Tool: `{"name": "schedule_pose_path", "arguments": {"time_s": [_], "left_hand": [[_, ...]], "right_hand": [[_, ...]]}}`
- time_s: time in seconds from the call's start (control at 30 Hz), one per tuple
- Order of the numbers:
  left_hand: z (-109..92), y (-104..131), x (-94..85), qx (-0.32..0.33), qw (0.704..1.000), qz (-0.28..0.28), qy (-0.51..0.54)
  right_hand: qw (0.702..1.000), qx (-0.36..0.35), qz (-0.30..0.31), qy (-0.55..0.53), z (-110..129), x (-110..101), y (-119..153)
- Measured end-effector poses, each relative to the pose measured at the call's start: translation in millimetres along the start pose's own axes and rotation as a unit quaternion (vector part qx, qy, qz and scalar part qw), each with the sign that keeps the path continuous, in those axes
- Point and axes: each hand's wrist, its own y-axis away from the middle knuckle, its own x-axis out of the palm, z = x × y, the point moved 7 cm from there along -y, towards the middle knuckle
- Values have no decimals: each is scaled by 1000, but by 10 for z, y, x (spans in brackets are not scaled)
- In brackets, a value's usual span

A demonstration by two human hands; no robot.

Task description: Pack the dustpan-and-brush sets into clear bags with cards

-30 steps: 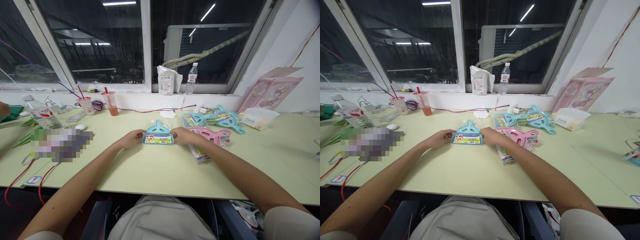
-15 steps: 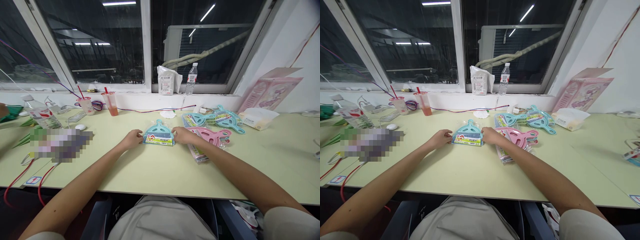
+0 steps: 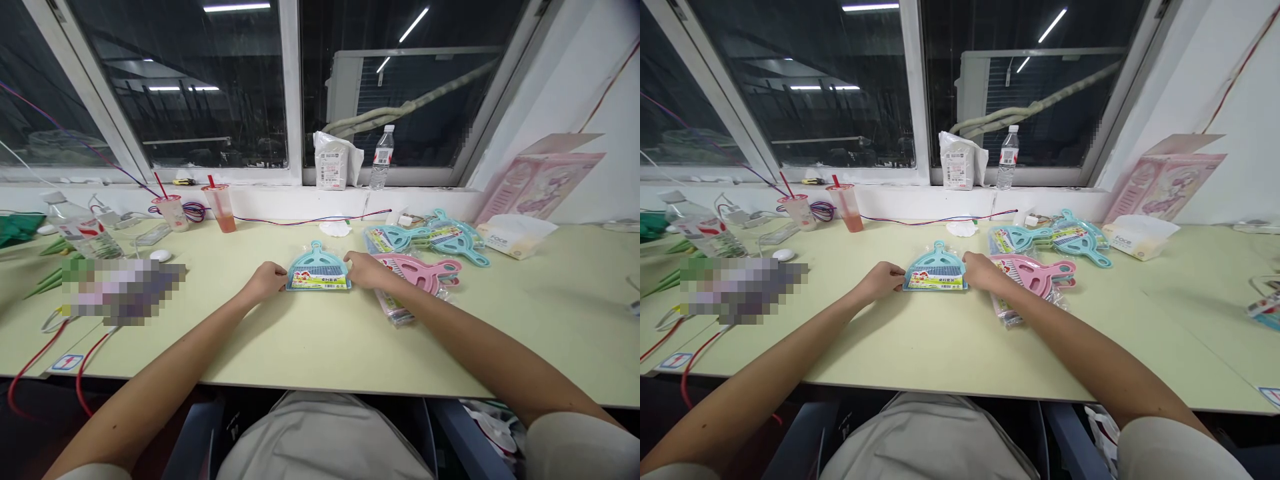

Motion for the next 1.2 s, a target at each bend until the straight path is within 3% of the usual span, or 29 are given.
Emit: {"name": "schedule_pose_path", "arguments": {"time_s": [0.37,0.57,0.93,1.2], "left_hand": [[-188,175,-91,-21,996,-72,-52],[-100,138,-14,-78,996,-13,47],[-132,165,-50,-60,996,-53,36],[-52,130,31,-57,992,13,115]], "right_hand": [[997,-3,16,69,168,-57,195],[997,-4,40,62,161,-51,201],[995,-15,2,96,238,-100,269],[994,-28,65,83,222,-66,289]]}}
